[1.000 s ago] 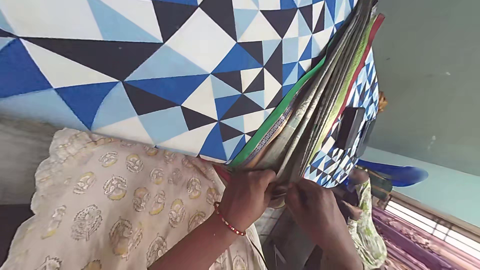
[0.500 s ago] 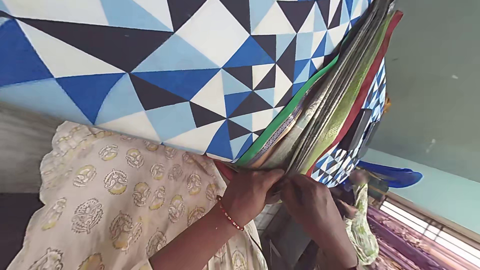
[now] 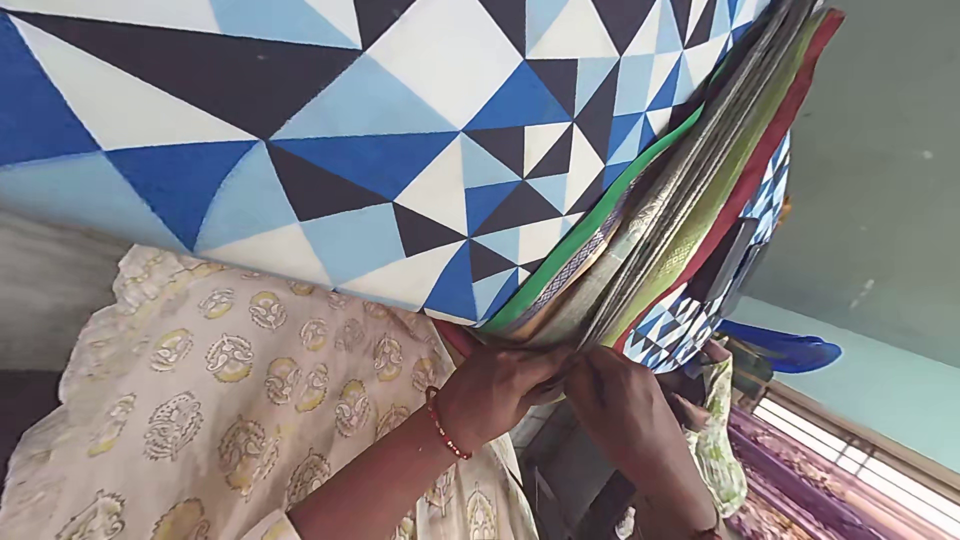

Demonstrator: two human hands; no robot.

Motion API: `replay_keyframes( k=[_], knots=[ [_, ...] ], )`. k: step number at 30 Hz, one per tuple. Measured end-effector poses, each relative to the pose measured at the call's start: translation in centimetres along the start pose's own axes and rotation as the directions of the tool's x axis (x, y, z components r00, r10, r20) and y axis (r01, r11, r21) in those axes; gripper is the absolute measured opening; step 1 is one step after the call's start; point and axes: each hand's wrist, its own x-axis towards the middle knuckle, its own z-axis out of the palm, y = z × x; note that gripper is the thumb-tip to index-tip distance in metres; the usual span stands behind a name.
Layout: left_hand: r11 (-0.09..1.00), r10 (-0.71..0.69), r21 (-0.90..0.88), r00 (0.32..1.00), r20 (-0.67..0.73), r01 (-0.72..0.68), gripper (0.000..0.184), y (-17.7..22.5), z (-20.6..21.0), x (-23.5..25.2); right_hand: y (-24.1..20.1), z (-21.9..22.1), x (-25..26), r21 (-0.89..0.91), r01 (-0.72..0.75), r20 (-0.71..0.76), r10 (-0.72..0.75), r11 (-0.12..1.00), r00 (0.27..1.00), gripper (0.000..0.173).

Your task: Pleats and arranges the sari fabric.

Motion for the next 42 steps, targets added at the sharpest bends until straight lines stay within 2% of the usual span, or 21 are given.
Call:
replay_keyframes(
  k=[5, 8, 11, 14, 16, 20, 22, 24, 30, 33, 35, 37, 39, 42],
  knots=[
    [0.998, 0.007, 0.064, 1.000, 0.021, -0.008, 0.032, 0.7, 0.4, -0.2, 0.2, -0.4, -0.2, 0.102, -0.022, 0.034, 0.018, 0.995, 0.999, 0.029],
    [0.987, 0.034, 0.157, 0.999, 0.024, -0.037, 0.029, 1.2, 0.4, -0.4, 0.6, -0.2, -0.2, 0.186, -0.013, 0.018, 0.009, 0.983, 1.000, 0.042],
    [0.979, 0.065, 0.194, 0.998, 0.020, -0.068, 0.025, 1.4, 0.3, -0.4, 0.6, 0.2, -0.2, 0.196, -0.025, -0.017, 0.029, 0.980, 0.999, 0.041],
    [0.994, 0.033, 0.105, 0.997, 0.068, -0.040, 0.034, 1.4, -0.1, -0.3, 0.7, 0.4, -0.4, 0.187, -0.038, -0.020, 0.043, 0.982, 0.999, 0.038],
    [0.999, -0.048, -0.005, 0.994, 0.097, 0.049, 0.041, 1.6, -0.8, -0.1, 0.7, 0.4, -0.5, 0.188, -0.040, -0.033, 0.047, 0.981, 0.998, 0.036],
    [0.974, -0.215, -0.093, 0.971, -0.109, 0.205, 0.053, 2.3, -1.0, -0.9, 1.0, -0.1, -1.3, 0.170, -0.061, -0.059, 0.071, 0.984, 0.996, 0.033],
    [0.962, -0.264, -0.114, 0.950, -0.165, 0.247, 0.064, 2.7, -1.3, -1.6, 1.5, -0.4, -1.6, 0.141, -0.058, -0.062, 0.067, 0.988, 0.996, 0.035],
    [0.960, -0.278, -0.096, 0.940, -0.200, 0.264, 0.067, 3.0, -1.5, -2.0, 1.8, -0.6, -1.8, 0.112, -0.060, -0.068, 0.068, 0.992, 0.995, 0.036],
    [0.943, -0.265, 0.129, 0.926, -0.270, 0.307, 0.055, 2.3, -2.0, -2.1, 1.9, -0.6, -1.9, 0.110, -0.070, -0.073, 0.078, 0.992, 0.994, 0.032],
    [0.920, -0.249, 0.217, 0.913, -0.323, 0.328, 0.037, 1.4, -2.8, -2.9, 2.5, -0.4, -2.0, 0.104, -0.053, -0.096, 0.063, 0.993, 0.993, 0.032],
    [0.937, -0.233, 0.187, 0.929, -0.288, 0.294, 0.024, 1.5, -2.9, -3.5, 2.9, -0.3, -2.1, 0.084, -0.048, -0.102, 0.056, 0.995, 0.993, 0.031],
    [0.969, -0.201, 0.110, 0.964, -0.174, 0.222, 0.024, 2.2, -2.1, -3.9, 3.4, -0.4, -2.2, 0.063, -0.044, -0.100, 0.050, 0.997, 0.994, 0.031],
    [0.981, -0.176, 0.058, 0.979, -0.105, 0.183, 0.030, 3.0, -0.5, -3.8, 3.8, -0.5, -2.3, 0.034, -0.045, -0.093, 0.048, 0.998, 0.995, 0.030],
    [0.976, -0.219, -0.036, 0.967, -0.127, 0.217, 0.051, 3.7, 1.3, -3.2, 3.9, -0.2, -2.3, -0.017, -0.059, -0.105, 0.057, 0.998, 0.993, 0.029]
  ],
)
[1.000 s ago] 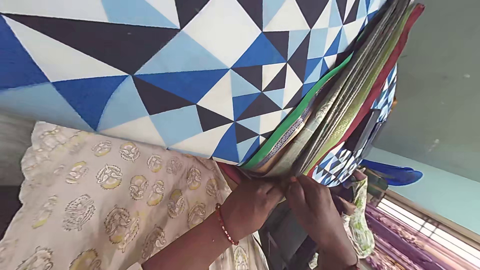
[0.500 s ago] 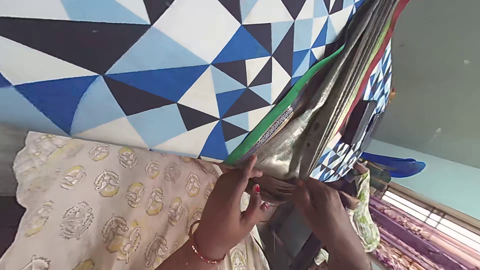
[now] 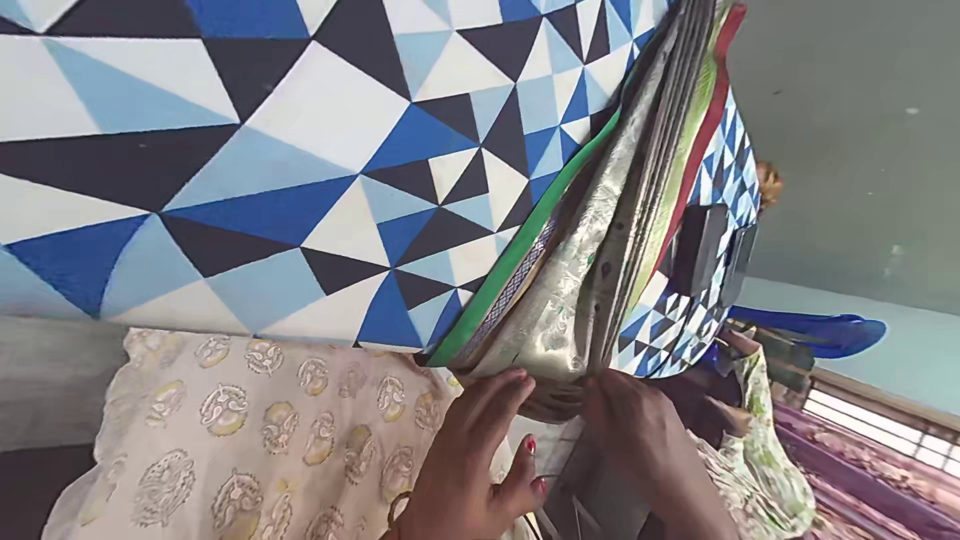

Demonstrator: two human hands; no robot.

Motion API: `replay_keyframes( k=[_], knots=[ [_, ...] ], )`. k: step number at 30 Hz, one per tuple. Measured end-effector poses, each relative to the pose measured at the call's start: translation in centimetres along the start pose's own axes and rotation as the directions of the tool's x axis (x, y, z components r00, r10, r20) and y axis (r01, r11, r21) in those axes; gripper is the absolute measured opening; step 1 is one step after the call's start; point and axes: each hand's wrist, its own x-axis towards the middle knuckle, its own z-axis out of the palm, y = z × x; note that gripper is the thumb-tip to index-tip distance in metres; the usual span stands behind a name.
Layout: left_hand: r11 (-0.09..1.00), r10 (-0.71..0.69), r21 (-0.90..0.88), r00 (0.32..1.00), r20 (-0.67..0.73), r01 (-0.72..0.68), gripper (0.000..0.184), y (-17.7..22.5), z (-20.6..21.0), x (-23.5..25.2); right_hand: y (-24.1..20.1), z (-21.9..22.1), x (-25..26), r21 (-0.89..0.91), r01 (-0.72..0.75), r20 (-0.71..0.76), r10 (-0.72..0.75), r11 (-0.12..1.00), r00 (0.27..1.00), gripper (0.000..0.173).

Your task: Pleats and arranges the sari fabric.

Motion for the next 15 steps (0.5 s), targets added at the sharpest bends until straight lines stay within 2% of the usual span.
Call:
replay_keyframes(
  k=[4, 7, 10, 15],
  knots=[
    [0.995, -0.089, 0.034, 0.983, -0.163, 0.096, 0.061, -0.3, 1.7, -0.9, 0.1, 1.3, 0.2, -0.057, 0.035, -0.075, -0.040, 0.998, 0.996, 0.030],
    [0.988, -0.118, 0.066, 0.967, -0.225, 0.136, 0.067, -0.6, 1.7, -1.5, 0.1, 1.6, 0.3, -0.050, 0.054, -0.104, -0.059, 0.997, 0.993, 0.032],
    [0.990, -0.101, 0.068, 0.961, -0.257, 0.122, 0.070, -0.8, 1.9, -1.2, 0.3, 1.7, 0.2, 0.004, 0.066, -0.122, -0.065, 0.998, 0.990, 0.032],
    [0.979, -0.035, 0.180, 0.941, -0.337, 0.101, 0.061, -2.1, 2.1, -0.6, 0.5, 1.6, 0.2, 0.085, 0.091, -0.127, -0.080, 0.992, 0.989, 0.031]
  ],
)
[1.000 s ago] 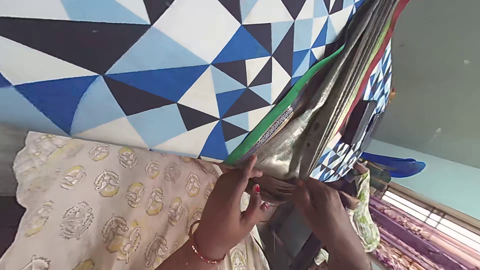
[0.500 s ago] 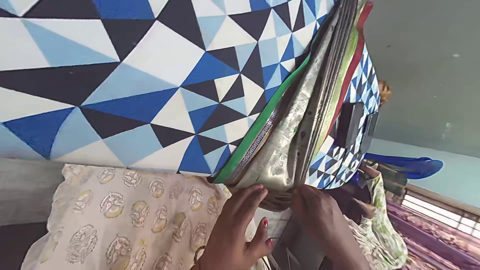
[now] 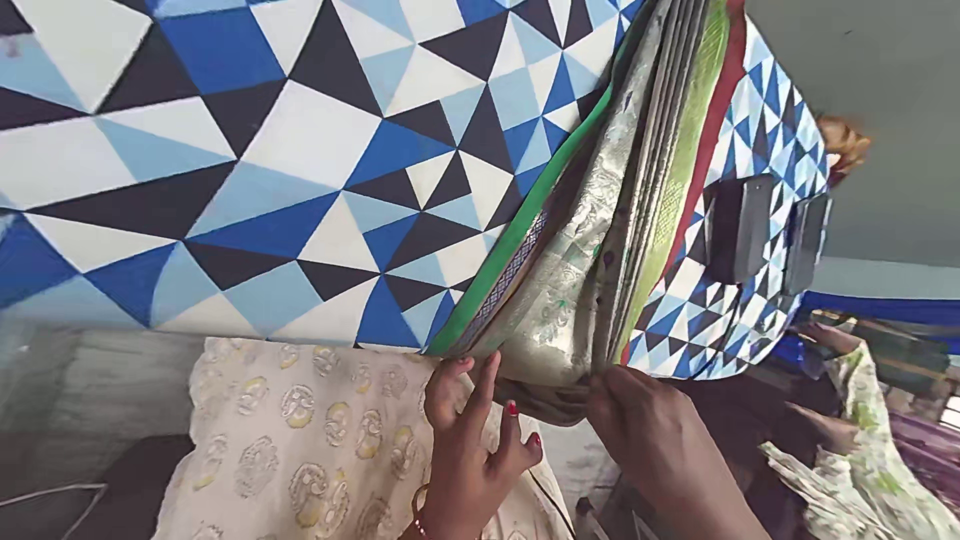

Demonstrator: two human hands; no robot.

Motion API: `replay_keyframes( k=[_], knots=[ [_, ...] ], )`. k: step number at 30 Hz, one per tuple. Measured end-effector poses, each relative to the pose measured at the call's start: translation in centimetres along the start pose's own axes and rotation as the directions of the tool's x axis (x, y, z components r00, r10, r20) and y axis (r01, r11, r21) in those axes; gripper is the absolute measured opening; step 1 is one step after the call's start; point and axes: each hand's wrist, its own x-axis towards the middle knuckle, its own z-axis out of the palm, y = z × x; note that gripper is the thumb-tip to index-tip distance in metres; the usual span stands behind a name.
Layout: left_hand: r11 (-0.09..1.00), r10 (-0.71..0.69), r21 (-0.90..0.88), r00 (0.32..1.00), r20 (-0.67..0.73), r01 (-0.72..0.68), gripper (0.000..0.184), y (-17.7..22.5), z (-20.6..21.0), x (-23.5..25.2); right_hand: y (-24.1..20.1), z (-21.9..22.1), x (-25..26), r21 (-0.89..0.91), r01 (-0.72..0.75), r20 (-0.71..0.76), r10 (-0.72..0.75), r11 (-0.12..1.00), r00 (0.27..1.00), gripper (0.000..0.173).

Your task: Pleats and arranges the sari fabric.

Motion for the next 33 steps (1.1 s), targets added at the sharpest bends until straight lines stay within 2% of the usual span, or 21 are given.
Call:
replay_keyframes(
  k=[8, 12, 15, 18, 20, 24, 27, 33],
  knots=[
    [0.966, 0.021, 0.258, 0.998, -0.063, -0.004, 0.083, -1.8, -1.6, 1.5, 0.5, 0.9, -0.2, 0.064, -0.002, -0.077, 0.007, 0.998, 0.997, 0.033],
    [0.954, 0.075, 0.296, 0.996, -0.058, -0.054, 0.070, -3.1, -2.4, 2.1, 1.0, 1.3, -0.3, 0.117, 0.005, -0.077, 0.004, 0.993, 0.997, 0.034],
    [0.972, 0.146, 0.198, 0.987, -0.070, -0.130, 0.065, -3.8, -3.5, 2.3, 1.1, 1.5, -0.3, 0.144, 0.002, -0.076, 0.009, 0.990, 0.997, 0.032],
    [0.987, 0.136, 0.087, 0.990, -0.045, -0.132, 0.062, -3.8, -4.3, 2.1, 1.3, 1.8, -0.2, 0.152, 0.011, -0.092, 0.003, 0.988, 0.996, 0.031],
    [0.996, 0.091, 0.025, 0.996, 0.023, -0.091, 0.061, -3.1, -4.5, 1.9, 1.3, 2.0, -0.1, 0.154, 0.025, -0.106, -0.009, 0.988, 0.994, 0.030],
    [0.998, 0.048, -0.041, 0.997, 0.066, -0.045, 0.060, -1.6, -4.0, 2.4, 1.5, 1.9, -0.2, 0.144, 0.033, -0.104, -0.018, 0.989, 0.994, 0.030],
    [1.000, 0.014, 0.013, 0.997, 0.075, -0.015, 0.057, -0.6, -3.7, 3.3, 1.9, 1.6, -0.3, 0.150, 0.032, -0.085, -0.019, 0.988, 0.996, 0.029],
    [0.964, -0.010, 0.260, 0.967, 0.254, -0.059, 0.055, 1.2, -3.6, 5.4, 1.6, 0.4, -0.4, 0.108, 0.018, -0.016, -0.016, 0.994, 1.000, 0.030]
  ],
)
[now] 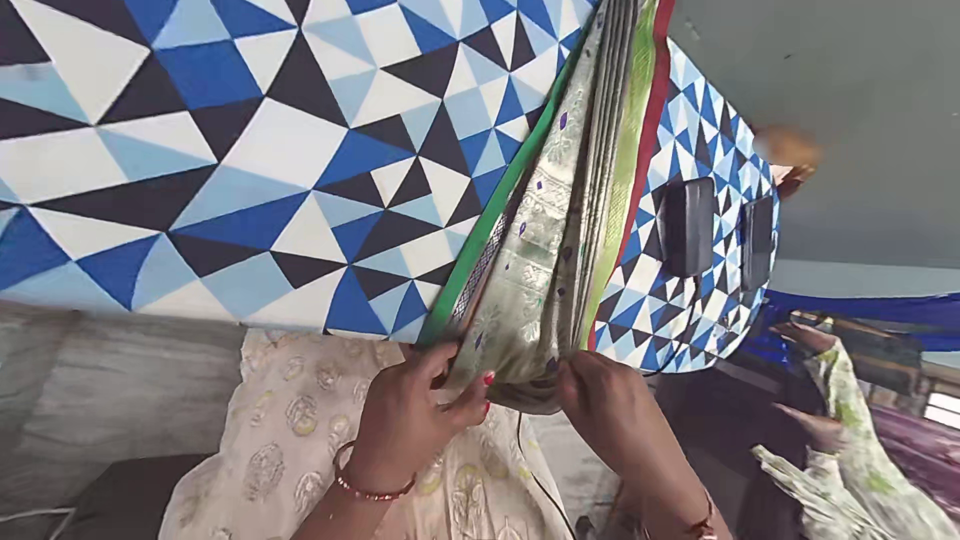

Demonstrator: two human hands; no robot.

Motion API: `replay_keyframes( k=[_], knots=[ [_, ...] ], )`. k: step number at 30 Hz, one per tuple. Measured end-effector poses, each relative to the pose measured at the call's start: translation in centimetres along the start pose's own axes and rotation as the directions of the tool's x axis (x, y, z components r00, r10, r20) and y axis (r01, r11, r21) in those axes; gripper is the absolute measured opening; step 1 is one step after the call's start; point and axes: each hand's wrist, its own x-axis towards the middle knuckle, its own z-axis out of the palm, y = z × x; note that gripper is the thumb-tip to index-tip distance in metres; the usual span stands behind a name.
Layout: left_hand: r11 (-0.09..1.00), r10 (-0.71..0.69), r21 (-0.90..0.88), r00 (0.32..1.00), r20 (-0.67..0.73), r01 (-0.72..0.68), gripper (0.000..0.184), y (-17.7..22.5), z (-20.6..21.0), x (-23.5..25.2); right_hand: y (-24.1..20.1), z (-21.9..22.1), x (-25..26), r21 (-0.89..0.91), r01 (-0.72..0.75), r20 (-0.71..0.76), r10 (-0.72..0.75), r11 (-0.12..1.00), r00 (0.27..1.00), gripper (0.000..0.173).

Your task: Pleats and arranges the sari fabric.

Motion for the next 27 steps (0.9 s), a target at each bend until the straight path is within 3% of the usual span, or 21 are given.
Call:
replay_keyframes(
  k=[4, 7, 9, 12, 15, 19, 22, 27],
  knots=[
    [0.970, 0.079, 0.229, 0.997, 0.007, -0.078, 0.053, 1.9, -0.1, 1.2, -0.7, -0.7, 0.3, -0.052, 0.012, 0.050, -0.009, 0.999, 0.999, 0.030],
    [0.950, 0.165, 0.285, 0.980, -0.113, -0.127, 0.043, 2.7, -0.5, 1.6, -1.3, -1.1, 0.5, -0.099, 0.015, 0.064, -0.009, 0.995, 0.998, 0.030],
    [0.968, 0.191, 0.189, 0.972, -0.134, -0.164, 0.039, 3.0, -1.4, 1.2, -1.4, -1.3, 0.6, -0.119, 0.002, 0.079, 0.007, 0.993, 0.997, 0.029],
    [0.955, 0.234, -0.160, 0.966, -0.115, -0.250, 0.035, 4.1, -1.2, -0.3, -1.6, -1.6, 0.5, -0.131, -0.024, 0.100, 0.037, 0.991, 0.994, 0.031],
    [0.905, 0.208, -0.390, 0.976, 0.057, -0.170, 0.057, 5.0, 1.1, -1.8, -1.7, -2.0, 0.4, -0.147, -0.028, 0.092, 0.042, 0.989, 0.995, 0.032],
    [0.869, 0.195, -0.485, 0.969, 0.155, -0.097, 0.073, 5.1, 3.5, -2.2, -2.1, -2.8, 0.2, -0.177, -0.039, 0.107, 0.059, 0.983, 0.993, 0.031],
    [0.894, 0.160, -0.443, 0.971, 0.178, -0.066, 0.077, 5.2, 4.0, -2.2, -2.6, -2.9, 0.4, -0.181, -0.031, 0.111, 0.052, 0.983, 0.992, 0.031],
    [0.864, 0.102, -0.503, 0.968, 0.228, 0.027, 0.053, 4.7, 4.0, -0.9, -3.4, -2.6, 0.9, -0.116, -0.027, 0.115, 0.041, 0.993, 0.993, 0.031]
  ],
)
